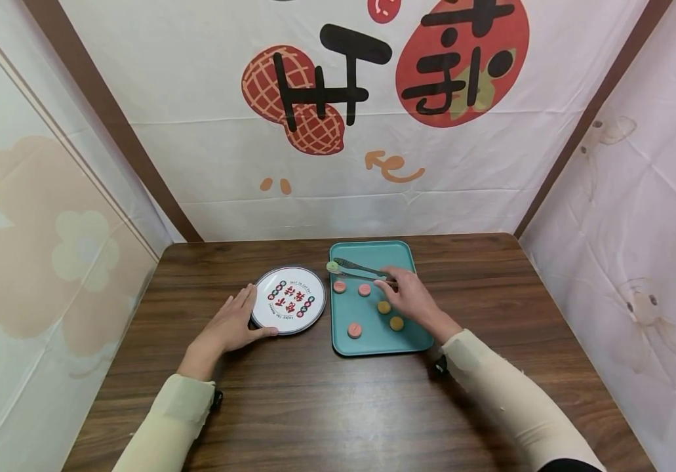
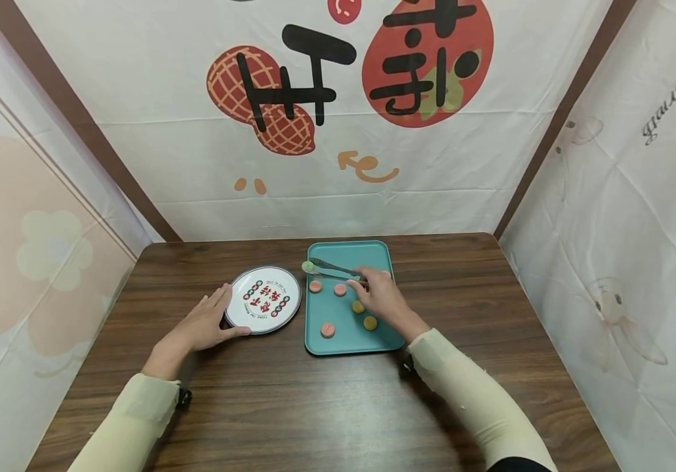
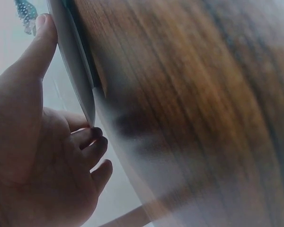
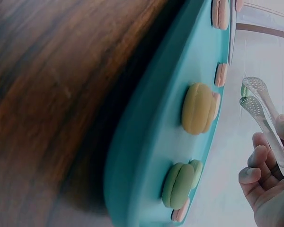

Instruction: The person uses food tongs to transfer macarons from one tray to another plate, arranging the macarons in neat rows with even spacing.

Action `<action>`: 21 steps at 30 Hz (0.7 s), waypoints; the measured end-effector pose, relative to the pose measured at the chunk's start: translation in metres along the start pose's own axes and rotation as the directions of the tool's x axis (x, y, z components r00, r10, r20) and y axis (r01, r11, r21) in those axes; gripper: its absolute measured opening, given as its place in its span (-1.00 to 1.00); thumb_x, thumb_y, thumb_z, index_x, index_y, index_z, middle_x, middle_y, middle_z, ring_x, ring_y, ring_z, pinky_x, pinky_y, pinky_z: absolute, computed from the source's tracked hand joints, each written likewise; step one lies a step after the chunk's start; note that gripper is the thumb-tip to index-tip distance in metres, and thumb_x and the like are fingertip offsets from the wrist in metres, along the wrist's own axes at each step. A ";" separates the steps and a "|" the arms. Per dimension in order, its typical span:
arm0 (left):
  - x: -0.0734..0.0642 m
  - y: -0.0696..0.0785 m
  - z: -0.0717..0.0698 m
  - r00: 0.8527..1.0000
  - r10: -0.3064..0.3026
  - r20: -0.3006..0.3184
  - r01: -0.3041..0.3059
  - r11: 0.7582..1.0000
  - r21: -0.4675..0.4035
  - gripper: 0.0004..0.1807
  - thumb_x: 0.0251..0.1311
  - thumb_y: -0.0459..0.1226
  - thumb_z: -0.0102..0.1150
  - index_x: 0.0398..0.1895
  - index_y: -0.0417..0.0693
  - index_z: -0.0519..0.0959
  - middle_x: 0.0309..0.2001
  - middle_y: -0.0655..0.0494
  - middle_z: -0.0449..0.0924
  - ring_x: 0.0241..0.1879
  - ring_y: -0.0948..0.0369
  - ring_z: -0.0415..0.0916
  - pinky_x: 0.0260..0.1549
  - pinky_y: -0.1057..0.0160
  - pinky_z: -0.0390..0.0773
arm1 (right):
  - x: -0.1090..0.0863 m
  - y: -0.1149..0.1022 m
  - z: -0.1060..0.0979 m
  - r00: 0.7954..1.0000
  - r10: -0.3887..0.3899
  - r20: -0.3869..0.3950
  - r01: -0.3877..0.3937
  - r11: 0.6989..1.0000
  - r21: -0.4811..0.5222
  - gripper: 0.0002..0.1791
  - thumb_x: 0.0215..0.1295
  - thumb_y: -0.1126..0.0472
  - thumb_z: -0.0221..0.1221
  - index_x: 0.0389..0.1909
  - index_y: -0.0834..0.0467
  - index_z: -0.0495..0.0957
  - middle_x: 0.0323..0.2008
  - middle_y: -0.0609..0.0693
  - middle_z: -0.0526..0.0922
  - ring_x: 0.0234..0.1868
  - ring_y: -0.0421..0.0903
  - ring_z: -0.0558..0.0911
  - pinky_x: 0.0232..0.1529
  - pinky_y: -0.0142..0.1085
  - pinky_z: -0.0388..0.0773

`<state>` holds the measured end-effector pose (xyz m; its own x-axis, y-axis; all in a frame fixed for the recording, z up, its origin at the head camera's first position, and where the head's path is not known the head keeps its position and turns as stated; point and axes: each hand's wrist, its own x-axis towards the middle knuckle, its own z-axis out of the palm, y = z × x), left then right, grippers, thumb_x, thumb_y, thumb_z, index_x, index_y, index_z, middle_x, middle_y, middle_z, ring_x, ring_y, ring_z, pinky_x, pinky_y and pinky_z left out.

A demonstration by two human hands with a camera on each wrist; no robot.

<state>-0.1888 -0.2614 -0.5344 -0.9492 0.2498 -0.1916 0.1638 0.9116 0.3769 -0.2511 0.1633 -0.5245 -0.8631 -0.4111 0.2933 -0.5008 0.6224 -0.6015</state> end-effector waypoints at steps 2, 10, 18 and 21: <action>0.000 0.000 0.000 1.000 0.000 0.000 0.000 1.000 0.001 0.40 0.26 0.41 0.30 0.71 -0.42 -0.13 0.71 -0.40 -0.16 0.70 -0.26 -0.16 0.68 -0.23 -0.16 | 0.001 -0.001 0.001 1.000 -0.003 0.003 0.003 1.000 0.004 -0.58 0.62 0.06 0.24 0.25 0.29 0.64 -0.45 -0.08 0.59 -0.54 -0.20 0.46 -0.48 -0.25 0.48; 0.000 0.000 0.001 1.000 -0.005 -0.003 0.005 1.000 -0.003 0.38 0.28 0.37 0.32 0.71 -0.42 -0.13 0.71 -0.40 -0.16 0.70 -0.26 -0.16 0.68 -0.23 -0.16 | 0.002 -0.005 0.007 1.000 0.002 0.028 -0.002 1.000 0.017 -0.51 0.63 0.05 0.23 0.34 0.33 0.58 -0.27 0.04 0.76 -0.42 -0.19 0.63 -0.39 -0.21 0.66; 0.000 0.000 0.001 1.000 -0.003 0.003 0.003 1.000 -0.006 0.40 0.26 0.42 0.29 0.71 -0.42 -0.13 0.71 -0.39 -0.17 0.70 -0.25 -0.16 0.68 -0.22 -0.15 | 0.006 -0.014 0.014 0.999 0.002 0.041 -0.003 1.000 0.023 -0.52 0.63 0.09 0.23 0.35 0.35 0.57 -0.29 0.02 0.73 -0.47 -0.18 0.59 -0.46 -0.21 0.59; 0.000 0.000 0.001 1.000 -0.006 0.003 0.006 1.000 -0.007 0.40 0.26 0.41 0.29 0.71 -0.41 -0.13 0.71 -0.39 -0.18 0.70 -0.26 -0.17 0.68 -0.22 -0.14 | 0.008 -0.017 0.017 0.998 0.020 0.064 -0.022 0.999 0.037 -0.51 0.62 0.07 0.24 0.35 0.33 0.58 -0.37 -0.05 0.66 -0.53 -0.18 0.50 -0.51 -0.23 0.49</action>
<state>-0.1889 -0.2610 -0.5353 -0.9494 0.2453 -0.1960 0.1563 0.9107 0.3824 -0.2486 0.1381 -0.5242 -0.8671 -0.4401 0.2332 -0.4785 0.6061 -0.6353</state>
